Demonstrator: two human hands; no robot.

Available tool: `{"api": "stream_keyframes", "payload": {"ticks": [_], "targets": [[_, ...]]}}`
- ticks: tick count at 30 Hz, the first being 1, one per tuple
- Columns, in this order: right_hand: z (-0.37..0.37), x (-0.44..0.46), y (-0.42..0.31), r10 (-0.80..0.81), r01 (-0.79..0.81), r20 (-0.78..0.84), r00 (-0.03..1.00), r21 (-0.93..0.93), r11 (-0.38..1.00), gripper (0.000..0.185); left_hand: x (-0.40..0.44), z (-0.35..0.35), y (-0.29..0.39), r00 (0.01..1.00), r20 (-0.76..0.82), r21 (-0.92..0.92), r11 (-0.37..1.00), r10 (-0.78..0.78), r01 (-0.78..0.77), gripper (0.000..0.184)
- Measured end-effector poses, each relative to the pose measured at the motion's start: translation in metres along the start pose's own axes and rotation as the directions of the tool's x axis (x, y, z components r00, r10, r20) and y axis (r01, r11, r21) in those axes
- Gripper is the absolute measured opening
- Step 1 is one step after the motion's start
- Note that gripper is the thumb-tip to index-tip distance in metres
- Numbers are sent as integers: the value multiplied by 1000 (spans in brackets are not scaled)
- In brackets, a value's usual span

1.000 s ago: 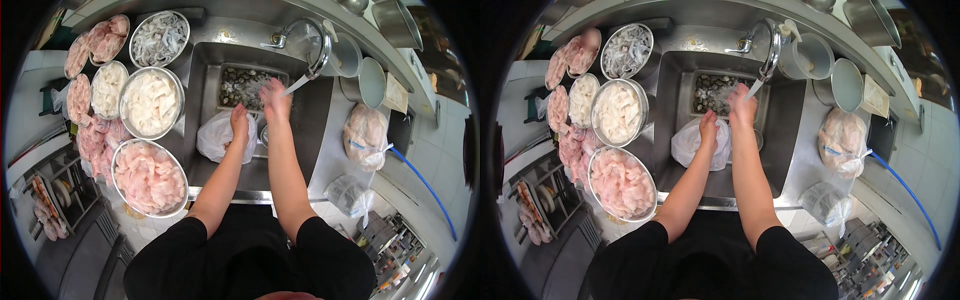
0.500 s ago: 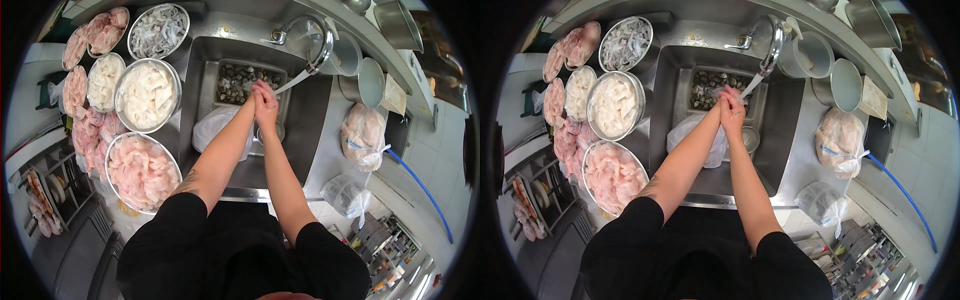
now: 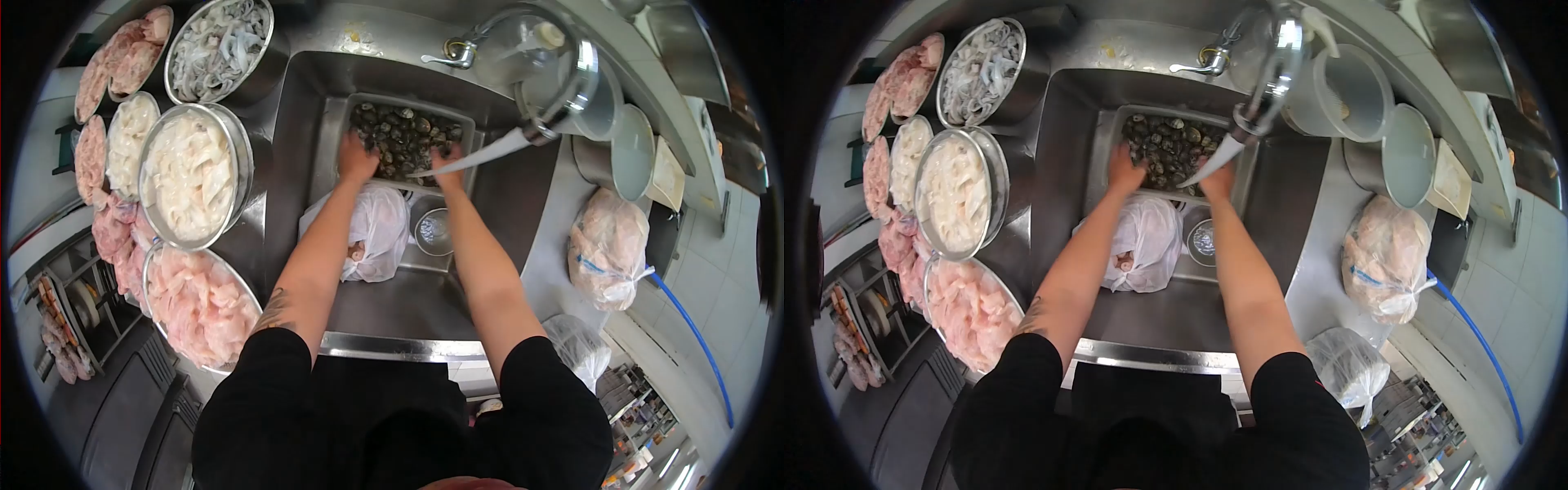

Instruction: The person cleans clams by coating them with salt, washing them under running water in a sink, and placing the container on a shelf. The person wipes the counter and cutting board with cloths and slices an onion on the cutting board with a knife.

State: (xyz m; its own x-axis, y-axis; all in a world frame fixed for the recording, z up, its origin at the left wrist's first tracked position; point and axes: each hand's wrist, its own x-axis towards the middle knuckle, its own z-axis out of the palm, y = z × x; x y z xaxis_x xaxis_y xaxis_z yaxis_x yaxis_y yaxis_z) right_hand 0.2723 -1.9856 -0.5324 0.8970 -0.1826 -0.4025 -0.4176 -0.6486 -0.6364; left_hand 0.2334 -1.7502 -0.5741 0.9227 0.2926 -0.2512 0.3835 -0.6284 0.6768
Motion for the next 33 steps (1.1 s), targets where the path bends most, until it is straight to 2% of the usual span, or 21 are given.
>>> {"api": "stream_keyframes", "payload": {"ticks": [1, 2, 4, 7, 8, 9, 11, 12, 15, 17, 18, 19, 20, 21, 22, 24, 26, 28, 29, 31, 33], "targets": [[17, 9, 24, 21, -20, -60, 998, 19, 1000, 74, 9, 3, -13, 994, 51, -208, 972, -97, 105, 73], [34, 18, 49, 42, -37, -120, 992, 39, 999, 77, 10, 8, -13, 993, 55, -210, 971, -103, 113, 73], [53, 11, 48, 63, -66, -182, 981, -12, 998, 85, 8, 17, 4, 954, 70, 71, 956, -290, 285, 83], [52, 4, 4, 244, -235, -109, 964, 82, 968, 81, 7, 23, 23, 904, 88, 105, 906, -419, 410, 85], [53, 6, 4, 219, -204, -38, 975, 242, 949, 78, 8, 18, 29, 898, 131, 36, 908, -419, 418, 83], [66, 13, 14, 222, -206, -37, 974, 246, 947, 78, 8, 24, 28, 899, 131, 41, 908, -418, 417, 83], [87, 26, 35, 191, -190, 56, 980, 540, 820, 73, 7, 42, 27, 953, 172, -311, 904, -249, 292, 81], [88, 26, 34, 177, -190, 84, 981, 626, 756, 71, 3, 30, 48, 944, 193, -384, 865, -267, 324, 76], [56, 8, -14, 104, -239, 232, 967, 682, 692, 67, 10, 30, 56, 974, 213, -574, 796, -80, 191, 70], [46, 11, -16, -15, -275, 360, 933, 737, 617, 65, 12, 20, 65, 972, 221, -547, 815, -81, 192, 64], [21, 2, -38, -18, -217, 365, 931, 591, 777, 67, 15, 15, 66, 971, 238, -534, 836, 7, 125, 63], [6, 4, -46, -17, -220, 369, 929, 589, 778, 67, 18, 10, 66, 962, 256, -522, 851, 94, 56, 62], [-7, 8, -50, 2, -102, 260, 966, 371, 923, 67, 20, 3, 66, 991, 108, -368, 929, 75, -30, 60], [-16, 11, -48, -12, -4, 148, 989, 109, 994, 68, 24, -3, 65, 997, 5, -257, 963, -83, 82, 61], [-11, 24, -28, -14, -2, 151, 988, 105, 994, 68, 38, -1, 49, 990, -67, -290, 952, -121, 97, 62], [11, 53, 8, 36, -31, -13, 999, 294, 955, 68, 55, 14, 27, 976, -143, -330, 938, -163, 108, 63], [32, 59, 16, 120, -108, -21, 993, 312, 944, 67, 59, 29, 14, 988, -134, -127, 990, -79, 62, 66], [46, 54, 14, 215, -195, -21, 976, 333, 922, 66, 54, 43, 14, 993, -49, -274, 957, -110, 93, 65], [51, 52, 12, 205, -209, 57, 977, 438, 874, 63, 52, 50, 17, 992, 40, -412, 903, -119, 125, 64], [59, 57, 13, 182, -222, 129, 975, 538, 813, 61, 39, 48, 33, 986, 33, -322, 932, -164, 166, 59], [63, 60, 15, 187, -425, 387, 903, 737, 525, 52, 37, 43, 41, 971, 187, -572, 788, -147, 229, 53]]}}
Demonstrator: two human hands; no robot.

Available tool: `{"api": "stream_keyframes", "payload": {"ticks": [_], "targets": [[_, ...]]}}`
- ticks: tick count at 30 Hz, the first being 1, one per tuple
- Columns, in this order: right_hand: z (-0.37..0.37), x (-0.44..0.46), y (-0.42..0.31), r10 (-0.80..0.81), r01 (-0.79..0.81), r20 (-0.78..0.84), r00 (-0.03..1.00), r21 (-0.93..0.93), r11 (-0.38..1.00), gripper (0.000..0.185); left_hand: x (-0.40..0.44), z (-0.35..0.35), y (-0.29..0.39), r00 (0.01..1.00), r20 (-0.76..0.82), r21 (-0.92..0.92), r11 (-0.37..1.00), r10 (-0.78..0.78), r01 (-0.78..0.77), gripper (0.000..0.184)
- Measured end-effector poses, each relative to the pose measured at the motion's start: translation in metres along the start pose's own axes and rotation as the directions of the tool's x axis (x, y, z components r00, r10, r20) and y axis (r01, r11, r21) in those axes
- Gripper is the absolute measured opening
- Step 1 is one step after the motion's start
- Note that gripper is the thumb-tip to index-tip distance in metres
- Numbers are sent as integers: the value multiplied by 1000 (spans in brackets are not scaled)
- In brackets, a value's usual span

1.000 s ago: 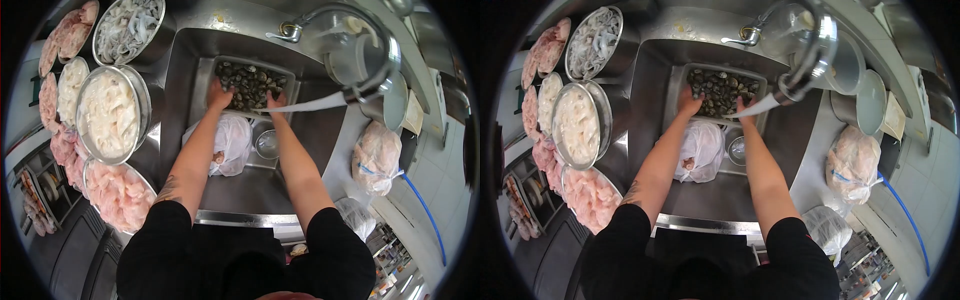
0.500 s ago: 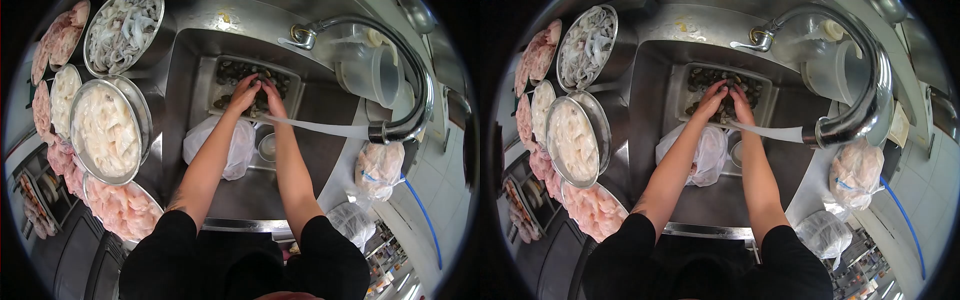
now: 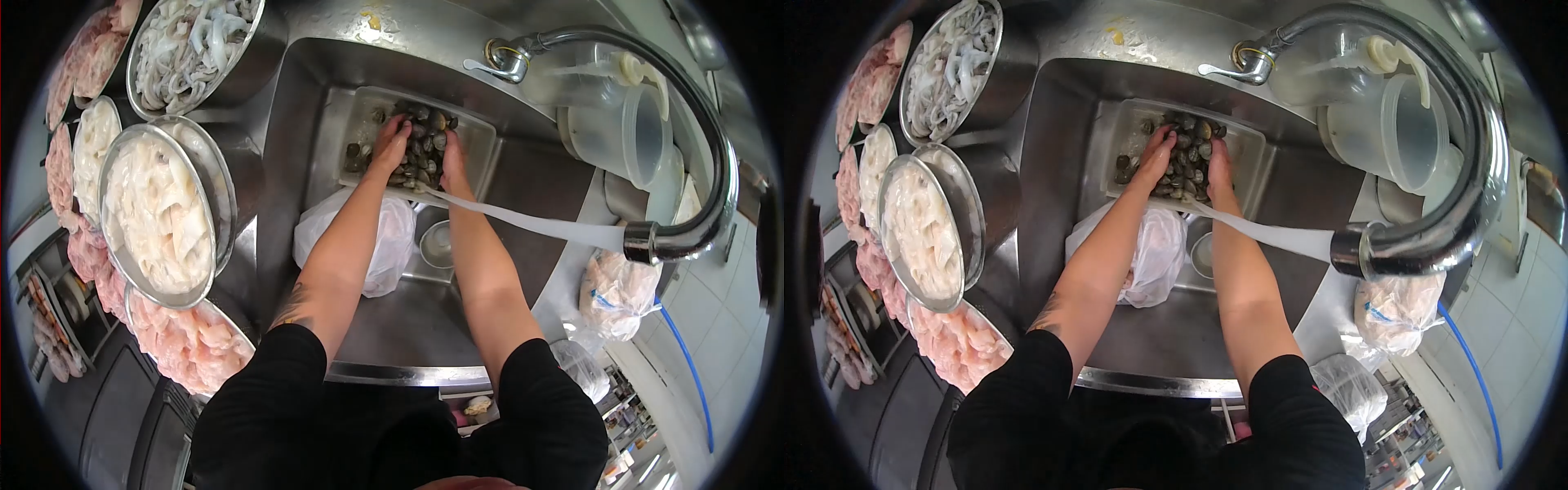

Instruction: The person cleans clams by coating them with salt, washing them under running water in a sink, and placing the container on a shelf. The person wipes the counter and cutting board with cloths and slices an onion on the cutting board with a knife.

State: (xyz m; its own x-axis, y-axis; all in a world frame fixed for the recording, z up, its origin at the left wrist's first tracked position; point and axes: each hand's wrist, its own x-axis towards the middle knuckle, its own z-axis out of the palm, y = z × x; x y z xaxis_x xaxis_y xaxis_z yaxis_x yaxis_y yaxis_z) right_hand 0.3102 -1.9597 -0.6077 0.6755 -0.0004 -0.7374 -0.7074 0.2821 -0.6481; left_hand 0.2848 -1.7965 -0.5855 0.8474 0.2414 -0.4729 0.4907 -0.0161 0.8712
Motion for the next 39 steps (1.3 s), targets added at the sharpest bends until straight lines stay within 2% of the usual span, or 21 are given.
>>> {"api": "stream_keyframes", "payload": {"ticks": [2, 4, 6, 8, 9, 10, 12, 13, 16, 17, 18, 20, 21, 26, 27, 28, 29, 31, 32, 35, 39], "targets": [[-3, -6, -2, -8, 6, 67, 998, 26, 1000, 45, -2, 1, 6, 1000, -15, 7, 1000, -20, 20, 48], [4, -32, -23, -45, 74, 173, 984, -163, 984, 54, -10, -5, 22, 982, 186, -77, 997, 11, 4, 45], [-3, -63, -47, -53, 92, 153, 987, -263, 960, 55, -14, -21, 34, 974, 228, -7, 1000, 16, -15, 45], [-27, -59, -47, -72, 119, 141, 987, -360, 925, 56, -27, -43, 58, 987, 122, 404, 903, 108, -149, 48], [-55, -37, -16, -225, 192, -5, 974, -510, 839, 57, -21, -43, 36, 991, -47, 527, 846, 124, -81, 54], [-72, -19, 6, -394, 228, -118, 911, -654, 722, 59, -15, -40, 11, 991, -52, 526, 847, 125, -80, 54], [-79, -3, 31, -326, 207, -128, 937, -547, 811, 58, -8, -35, -27, 954, -231, 570, 821, 191, -26, 60], [-81, 2, 41, -257, 177, -137, 957, -428, 886, 57, -16, -28, -10, 981, -190, 605, 781, -48, 156, 64], [-77, 15, 64, -53, 49, -105, 993, -40, 998, 58, -11, -9, 3, 967, -132, 392, 884, -218, 253, 65], [-40, -20, 33, 27, -19, -53, 998, 139, 990, 56, -3, -1, -12, 978, -104, 324, 924, -179, 203, 61], [-21, -30, 21, 30, -22, -55, 998, 138, 990, 56, -3, 3, -9, 978, -104, 323, 923, -182, 206, 61], [0, -36, 10, 174, -156, -31, 984, 305, 940, 54, -5, 7, 9, 972, 142, 235, 960, -188, 151, 55], [4, -37, 7, 129, -127, 13, 992, 316, 940, 51, -9, 12, 15, 990, 89, 285, 956, -105, 75, 50], [16, -75, -34, 209, -230, 108, 972, 251, 940, 46, -27, -6, 59, 959, 272, 204, 979, -82, 25, 47], [8, -75, -44, 88, -87, 16, 996, -53, 995, 46, -42, -14, 76, 974, 216, 319, 948, -69, -4, 47], [0, -74, -50, -58, 41, -35, 998, -363, 931, 46, -50, -21, 83, 985, 163, 430, 903, -52, -24, 47], [-6, -69, -52, -55, 38, -39, 998, -364, 931, 46, -49, -21, 54, 993, -50, 439, 895, 106, -74, 51], [-14, -48, -53, -470, 290, -76, 879, -698, 655, 54, -38, -30, 6, 950, -271, 159, 967, -153, 201, 68], [-13, -40, -53, -471, 290, -76, 879, -698, 655, 54, -28, -30, -20, 897, -305, -31, 945, -319, 325, 74], [-6, -16, -49, -274, 160, -124, 954, -562, 811, 62, -29, -18, 12, 804, -351, -141, 876, -480, 461, 81], [8, -4, -24, 100, -101, -16, 995, -188, 977, 56, -7, 17, -8, 889, -330, -128, 949, -316, 290, 70]]}}
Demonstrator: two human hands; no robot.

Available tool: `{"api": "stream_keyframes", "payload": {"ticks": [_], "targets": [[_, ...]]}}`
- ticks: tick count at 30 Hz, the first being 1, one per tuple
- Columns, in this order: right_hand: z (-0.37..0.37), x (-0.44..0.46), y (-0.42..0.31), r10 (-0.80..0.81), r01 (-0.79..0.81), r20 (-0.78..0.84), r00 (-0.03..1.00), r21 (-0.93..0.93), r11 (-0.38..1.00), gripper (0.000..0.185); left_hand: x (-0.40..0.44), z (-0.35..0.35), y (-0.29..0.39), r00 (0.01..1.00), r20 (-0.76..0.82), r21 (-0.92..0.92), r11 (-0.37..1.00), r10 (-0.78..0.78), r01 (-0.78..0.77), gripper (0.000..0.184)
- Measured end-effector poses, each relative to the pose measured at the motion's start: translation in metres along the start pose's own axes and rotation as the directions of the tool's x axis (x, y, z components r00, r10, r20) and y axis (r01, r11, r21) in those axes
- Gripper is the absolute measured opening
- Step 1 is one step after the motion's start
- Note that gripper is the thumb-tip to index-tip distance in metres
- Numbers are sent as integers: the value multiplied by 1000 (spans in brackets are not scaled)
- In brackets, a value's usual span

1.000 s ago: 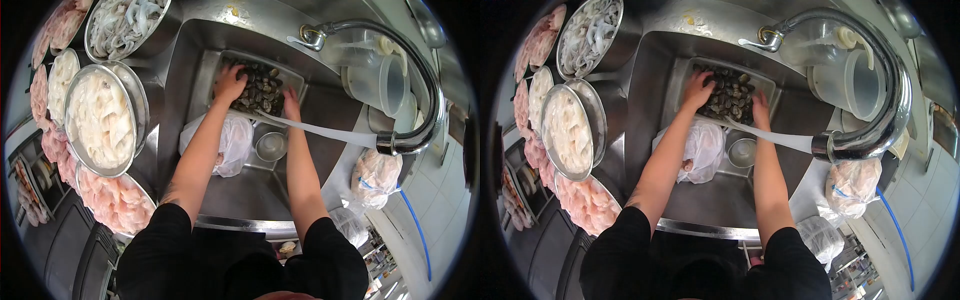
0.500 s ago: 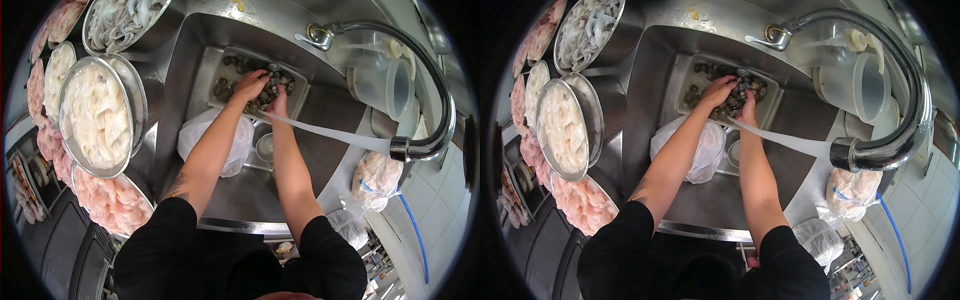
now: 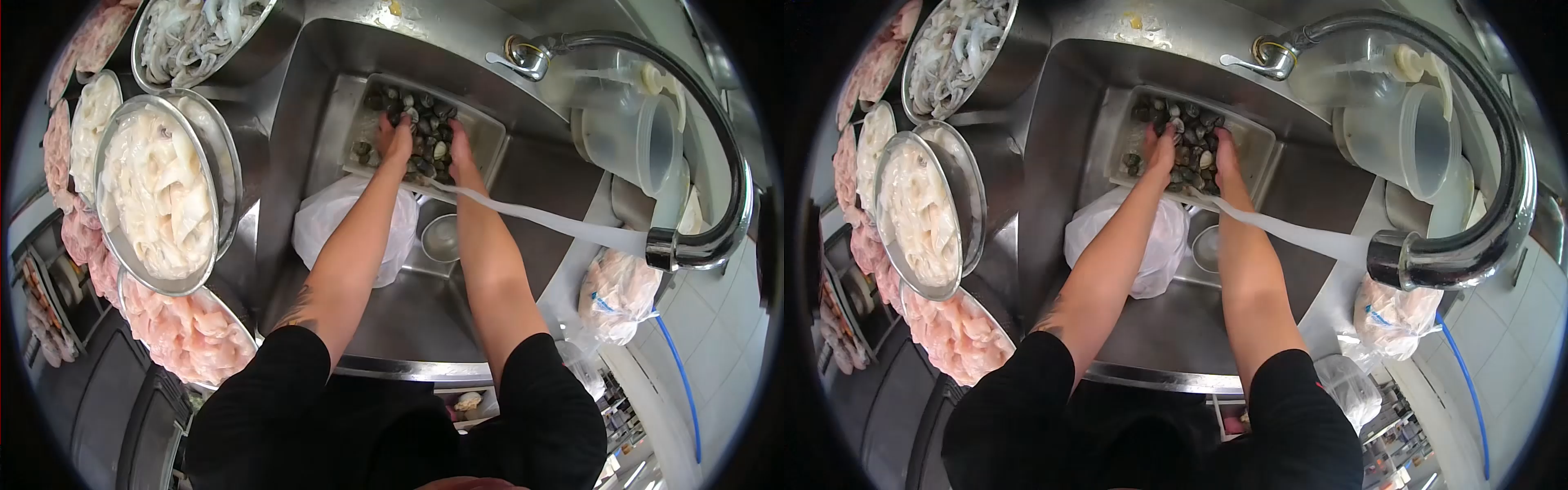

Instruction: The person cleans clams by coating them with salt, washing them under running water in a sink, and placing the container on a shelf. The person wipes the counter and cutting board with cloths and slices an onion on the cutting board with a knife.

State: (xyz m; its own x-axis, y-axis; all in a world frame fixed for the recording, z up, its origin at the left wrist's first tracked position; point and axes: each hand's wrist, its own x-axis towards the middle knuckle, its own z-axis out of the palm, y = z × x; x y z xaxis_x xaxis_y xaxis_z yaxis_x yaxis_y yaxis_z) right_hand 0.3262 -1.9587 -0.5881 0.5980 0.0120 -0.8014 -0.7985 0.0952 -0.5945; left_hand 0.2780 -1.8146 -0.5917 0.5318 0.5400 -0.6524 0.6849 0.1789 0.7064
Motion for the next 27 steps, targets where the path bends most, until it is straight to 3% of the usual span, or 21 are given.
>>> {"api": "stream_keyframes", "payload": {"ticks": [1, 3, 5, 7, 9, 10, 11, 12, 13, 15, 17, 19, 20, 21, 22, 23, 24, 25, 26, 27], "targets": [[5, 0, 3, 75, -80, 65, 995, 91, 993, 55, -4, -2, 3, 1000, -1, 2, 1000, -2, 2, 70], [4, -8, 0, 85, -85, -3, 996, 27, 996, 50, -19, -9, 19, 944, 318, -300, 954, 93, 7, 67], [3, -35, -15, 27, -30, 194, 981, 13, 999, 49, -35, -22, 42, 929, 362, -324, 945, 82, 43, 62], [-1, -70, -31, -28, 38, 150, 988, -62, 997, 47, -33, -36, 49, 863, 478, 74, 971, 164, -225, 59], [-25, -74, -21, -396, 380, 27, 918, -346, 858, 52, -22, -43, 57, 884, 331, 220, 884, 330, -413, 57], [-17, -102, -30, -302, 248, -89, 949, -380, 891, 55, -9, -45, 57, 872, 273, 371, 791, 407, -486, 58], [-25, -93, -16, -303, 248, -89, 949, -381, 891, 55, 9, -45, 62, 844, 224, 516, 675, 488, -527, 58], [-38, -80, 8, -102, 93, -97, 990, -96, 991, 55, 42, -37, 50, 877, 253, 406, 777, 410, -480, 59], [-39, -80, 15, 99, -89, -44, 994, 192, 977, 55, 33, -36, 55, 879, 249, 405, 781, 407, -476, 59], [-15, -79, 5, 88, -81, -12, 996, 286, 955, 55, 11, -21, 67, 943, 255, 662, 672, 215, -332, 60], [-1, -69, 2, 75, -74, 12, 997, 383, 921, 54, 8, 1, 56, 936, 238, 672, 652, 259, -352, 61], [5, -44, 12, 131, -138, 49, 990, 480, 867, 59, 18, 16, 45, 869, 484, 418, 844, 106, -336, 55], [6, -41, 16, 115, -157, 112, 987, 524, 837, 58, 18, 23, 37, 869, 485, 417, 847, 99, -330, 55], [6, -47, 11, 117, -158, 111, 987, 521, 838, 58, 19, 29, 31, 780, 618, 305, 885, 97, -352, 51], [10, -57, 1, 153, -189, 114, 982, 466, 865, 58, 20, 29, 37, 672, 731, 188, 914, 114, -360, 47], [12, -69, -7, 193, -222, 112, 975, 410, 885, 58, 18, 25, 37, 674, 730, 188, 914, 114, -358, 47], [9, -81, -17, 223, -248, 117, 968, 272, 930, 60, 7, 13, 44, 641, 746, 177, 873, 182, -454, 45], [4, -83, -27, 223, -247, 118, 968, 270, 931, 60, -4, 1, 51, 601, 759, 161, 822, 250, -546, 42], [-4, -86, -35, 138, -138, 8, 990, -54, 989, 62, -23, -14, 51, 733, 584, 308, 740, 349, -598, 42], [-12, -86, -43, 15, -38, -63, 998, -381, 924, 64, -34, -32, 55, 734, 581, 309, 740, 351, -598, 42]]}}
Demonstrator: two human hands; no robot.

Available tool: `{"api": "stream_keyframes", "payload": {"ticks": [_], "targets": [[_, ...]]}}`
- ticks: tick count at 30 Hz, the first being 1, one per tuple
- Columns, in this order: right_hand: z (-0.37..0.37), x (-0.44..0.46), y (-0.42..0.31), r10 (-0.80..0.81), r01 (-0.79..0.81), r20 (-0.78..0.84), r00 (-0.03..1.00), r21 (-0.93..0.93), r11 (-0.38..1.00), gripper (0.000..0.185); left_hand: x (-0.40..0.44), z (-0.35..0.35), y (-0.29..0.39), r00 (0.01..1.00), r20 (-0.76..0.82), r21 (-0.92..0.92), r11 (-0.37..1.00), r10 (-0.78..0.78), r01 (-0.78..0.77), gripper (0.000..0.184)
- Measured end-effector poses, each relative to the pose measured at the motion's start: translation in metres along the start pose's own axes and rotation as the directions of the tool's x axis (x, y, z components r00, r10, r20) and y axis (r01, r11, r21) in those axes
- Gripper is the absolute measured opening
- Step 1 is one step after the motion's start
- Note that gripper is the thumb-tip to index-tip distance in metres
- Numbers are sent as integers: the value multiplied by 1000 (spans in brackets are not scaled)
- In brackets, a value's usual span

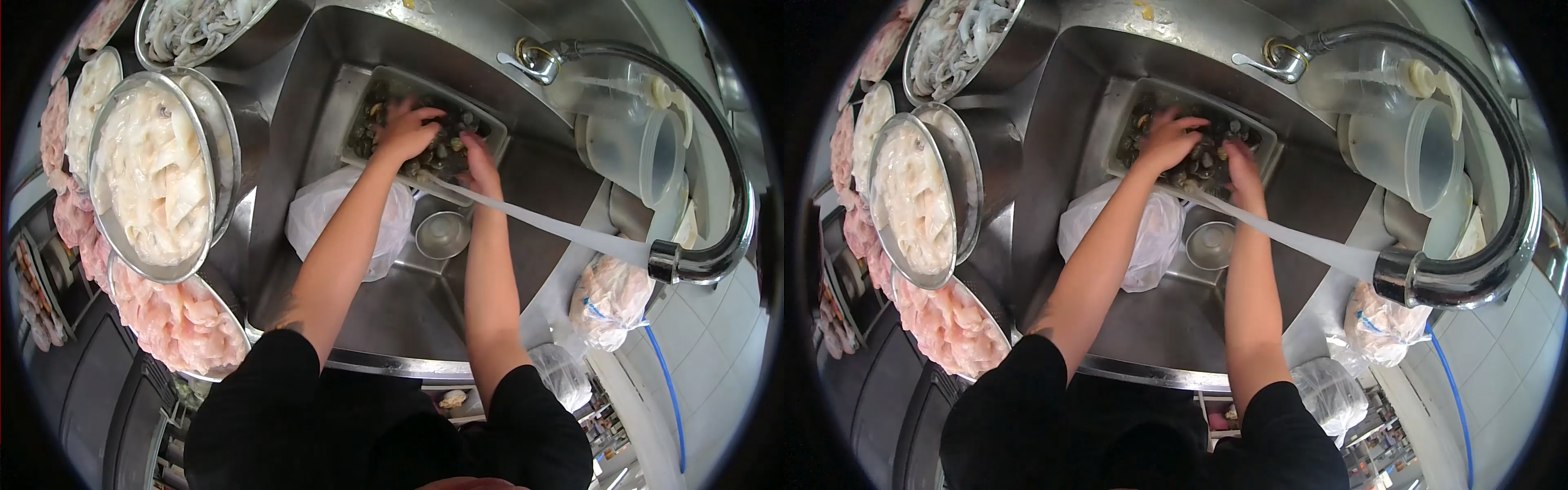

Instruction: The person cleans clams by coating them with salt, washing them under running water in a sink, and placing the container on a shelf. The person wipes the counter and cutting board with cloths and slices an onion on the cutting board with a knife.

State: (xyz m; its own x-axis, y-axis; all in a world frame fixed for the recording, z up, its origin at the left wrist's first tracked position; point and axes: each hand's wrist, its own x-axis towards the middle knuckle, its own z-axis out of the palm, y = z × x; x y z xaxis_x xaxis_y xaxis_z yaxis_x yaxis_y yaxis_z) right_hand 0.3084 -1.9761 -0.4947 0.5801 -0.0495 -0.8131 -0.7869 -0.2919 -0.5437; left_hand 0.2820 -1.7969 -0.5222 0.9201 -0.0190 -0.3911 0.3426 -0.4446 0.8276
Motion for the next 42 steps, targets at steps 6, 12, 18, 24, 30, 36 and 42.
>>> {"api": "stream_keyframes", "payload": {"ticks": [6, 12, 18, 24, 30, 36, 42], "targets": [[-3, 100, 42, -222, 237, -142, 965, 101, 966, 66, -3, 11, -65, 675, -317, -354, 743, -667, 568, 62], [42, 67, 13, 14, -80, 151, 989, 441, 894, 56, 17, 35, -38, 872, -95, -769, 592, -479, 241, 67], [28, 17, 4, -211, 195, 53, 976, 215, 957, 46, -4, -6, 8, 920, -14, -534, 781, -391, 324, 71], [8, 0, 53, -76, 148, -201, 977, 372, 916, 52, 43, -27, -28, 921, -257, 47, 949, -291, 313, 58], [32, 79, 69, -22, -44, 76, 997, 765, 643, 47, 59, 32, -36, 948, -80, 88, 946, -307, 313, 47], [32, 11, 20, 38, -189, 215, 976, 745, 640, 46, 33, 29, -9, 992, 122, -219, 976, 31, -4, 39], [-19, 54, 28, -284, 278, -223, 932, -59, 959, 66, -12, 0, -54, 832, -431, -170, 937, -349, 305, 58]]}}
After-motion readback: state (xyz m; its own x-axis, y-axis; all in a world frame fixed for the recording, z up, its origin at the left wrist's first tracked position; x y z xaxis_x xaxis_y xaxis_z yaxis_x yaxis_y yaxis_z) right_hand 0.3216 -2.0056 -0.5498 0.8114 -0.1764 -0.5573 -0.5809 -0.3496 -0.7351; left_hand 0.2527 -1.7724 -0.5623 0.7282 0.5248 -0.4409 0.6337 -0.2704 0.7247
